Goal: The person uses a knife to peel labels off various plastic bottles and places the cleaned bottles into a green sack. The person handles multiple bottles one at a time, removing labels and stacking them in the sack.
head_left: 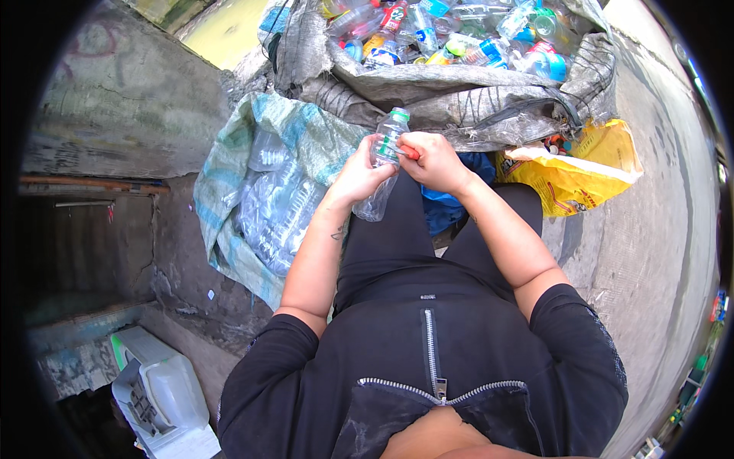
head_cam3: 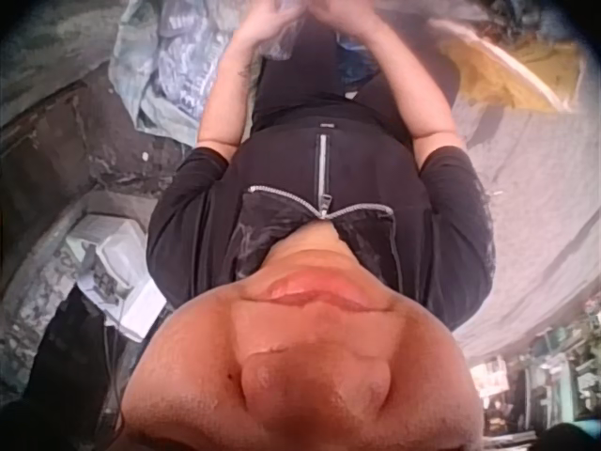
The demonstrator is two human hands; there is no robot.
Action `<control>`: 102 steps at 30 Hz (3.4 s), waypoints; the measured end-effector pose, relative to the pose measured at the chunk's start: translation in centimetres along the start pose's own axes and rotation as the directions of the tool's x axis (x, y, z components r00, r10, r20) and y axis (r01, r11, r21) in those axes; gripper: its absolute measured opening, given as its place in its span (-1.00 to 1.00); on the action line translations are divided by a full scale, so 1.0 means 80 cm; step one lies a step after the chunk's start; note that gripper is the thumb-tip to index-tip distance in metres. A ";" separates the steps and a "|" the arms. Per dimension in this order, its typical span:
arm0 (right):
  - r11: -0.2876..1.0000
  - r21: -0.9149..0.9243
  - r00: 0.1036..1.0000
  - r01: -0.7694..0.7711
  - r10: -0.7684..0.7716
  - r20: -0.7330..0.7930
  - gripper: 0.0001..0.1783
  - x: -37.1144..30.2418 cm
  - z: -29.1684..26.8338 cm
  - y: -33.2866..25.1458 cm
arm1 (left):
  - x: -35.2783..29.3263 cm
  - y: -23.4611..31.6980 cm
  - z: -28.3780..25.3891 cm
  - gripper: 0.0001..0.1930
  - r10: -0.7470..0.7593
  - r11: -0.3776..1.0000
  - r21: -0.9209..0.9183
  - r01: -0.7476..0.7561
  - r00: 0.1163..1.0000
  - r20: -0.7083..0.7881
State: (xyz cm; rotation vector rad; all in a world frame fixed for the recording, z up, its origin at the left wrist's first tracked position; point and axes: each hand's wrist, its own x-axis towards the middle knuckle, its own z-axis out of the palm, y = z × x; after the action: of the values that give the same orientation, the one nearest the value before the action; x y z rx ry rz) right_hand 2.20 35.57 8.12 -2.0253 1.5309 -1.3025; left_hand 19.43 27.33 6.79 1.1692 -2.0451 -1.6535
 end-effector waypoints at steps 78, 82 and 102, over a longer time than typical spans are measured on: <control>0.731 -0.293 0.526 -0.616 0.659 0.538 -0.60 -0.092 -0.067 0.144 | 0.485 0.015 -0.063 -0.31 -0.019 0.531 0.800 0.281 0.947 -0.320; 0.610 0.277 0.670 -0.742 0.672 0.316 -0.53 -0.042 -0.106 0.109 | 0.414 0.079 -0.077 -0.57 0.266 0.964 0.132 -0.232 0.872 -0.411; 0.789 0.557 0.731 -0.261 0.538 -0.420 -0.69 0.001 -0.060 -0.006 | 0.124 0.160 -0.029 -0.71 0.720 0.690 0.536 -0.486 0.535 -0.442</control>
State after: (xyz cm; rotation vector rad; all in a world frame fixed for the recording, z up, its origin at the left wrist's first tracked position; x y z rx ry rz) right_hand -1.31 37.00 11.16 -0.9520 1.5544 -1.9296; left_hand 9.22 18.90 16.45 0.7565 -1.9651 -0.4517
